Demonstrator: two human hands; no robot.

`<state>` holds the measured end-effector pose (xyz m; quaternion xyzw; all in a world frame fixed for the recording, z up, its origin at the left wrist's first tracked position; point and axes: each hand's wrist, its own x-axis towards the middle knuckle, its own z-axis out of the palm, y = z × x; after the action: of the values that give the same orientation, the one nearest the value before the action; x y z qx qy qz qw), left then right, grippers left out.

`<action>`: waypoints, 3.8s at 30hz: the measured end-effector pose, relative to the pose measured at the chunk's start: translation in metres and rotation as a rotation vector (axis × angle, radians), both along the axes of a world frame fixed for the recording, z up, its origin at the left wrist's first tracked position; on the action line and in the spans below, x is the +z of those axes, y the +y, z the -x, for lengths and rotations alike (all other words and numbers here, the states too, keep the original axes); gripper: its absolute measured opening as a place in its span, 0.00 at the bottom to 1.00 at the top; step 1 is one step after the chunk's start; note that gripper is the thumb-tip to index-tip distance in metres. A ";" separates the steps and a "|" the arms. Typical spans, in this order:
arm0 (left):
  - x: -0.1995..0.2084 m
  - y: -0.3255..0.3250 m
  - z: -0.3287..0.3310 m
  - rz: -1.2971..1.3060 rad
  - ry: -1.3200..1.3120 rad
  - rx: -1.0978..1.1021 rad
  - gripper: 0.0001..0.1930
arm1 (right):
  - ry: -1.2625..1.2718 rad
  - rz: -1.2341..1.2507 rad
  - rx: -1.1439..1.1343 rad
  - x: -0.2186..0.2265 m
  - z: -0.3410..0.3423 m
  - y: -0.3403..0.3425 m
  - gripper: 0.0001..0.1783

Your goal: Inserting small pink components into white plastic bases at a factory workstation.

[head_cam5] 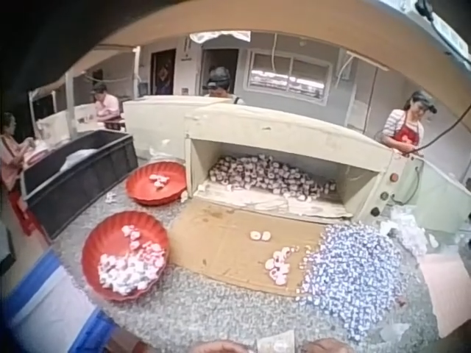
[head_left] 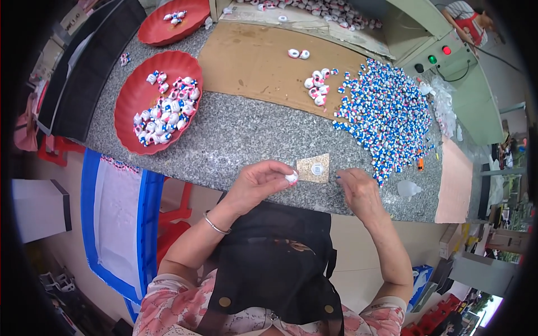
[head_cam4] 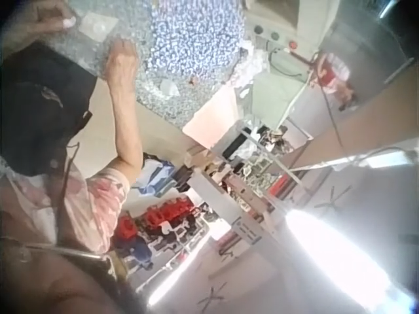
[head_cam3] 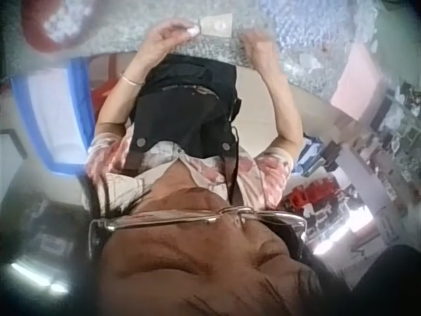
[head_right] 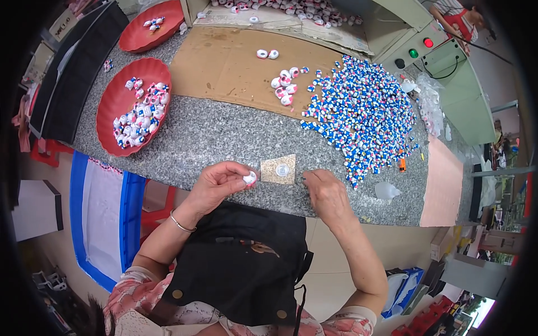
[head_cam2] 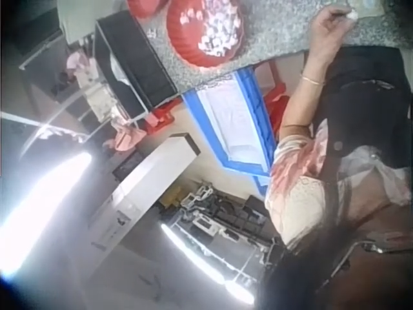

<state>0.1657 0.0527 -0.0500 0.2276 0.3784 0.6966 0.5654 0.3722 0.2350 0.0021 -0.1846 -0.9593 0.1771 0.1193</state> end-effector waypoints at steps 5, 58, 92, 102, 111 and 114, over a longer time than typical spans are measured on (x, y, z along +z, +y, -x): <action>0.000 -0.001 0.007 -0.023 0.000 0.007 0.12 | 0.035 0.072 -0.018 0.008 0.011 -0.008 0.11; 0.036 0.006 0.030 0.071 0.553 -0.130 0.12 | 0.216 0.636 0.002 0.015 0.038 -0.035 0.11; 0.033 0.053 0.049 0.077 0.390 -0.005 0.15 | -0.031 0.135 -0.204 -0.001 -0.012 0.014 0.06; 0.013 -0.021 0.011 -0.021 -0.096 -0.004 0.17 | 0.024 -0.024 0.065 0.006 0.046 -0.016 0.04; 0.015 -0.010 0.005 0.055 0.128 0.003 0.17 | -0.035 -0.036 0.149 0.004 0.049 -0.011 0.05; 0.011 -0.002 -0.004 0.087 0.274 0.034 0.16 | -0.023 -0.037 0.123 0.002 0.049 -0.012 0.04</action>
<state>0.1698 0.0509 -0.0393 0.2894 0.4855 0.6515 0.5060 0.3229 0.2231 0.0042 -0.1251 -0.9733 0.1641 0.1006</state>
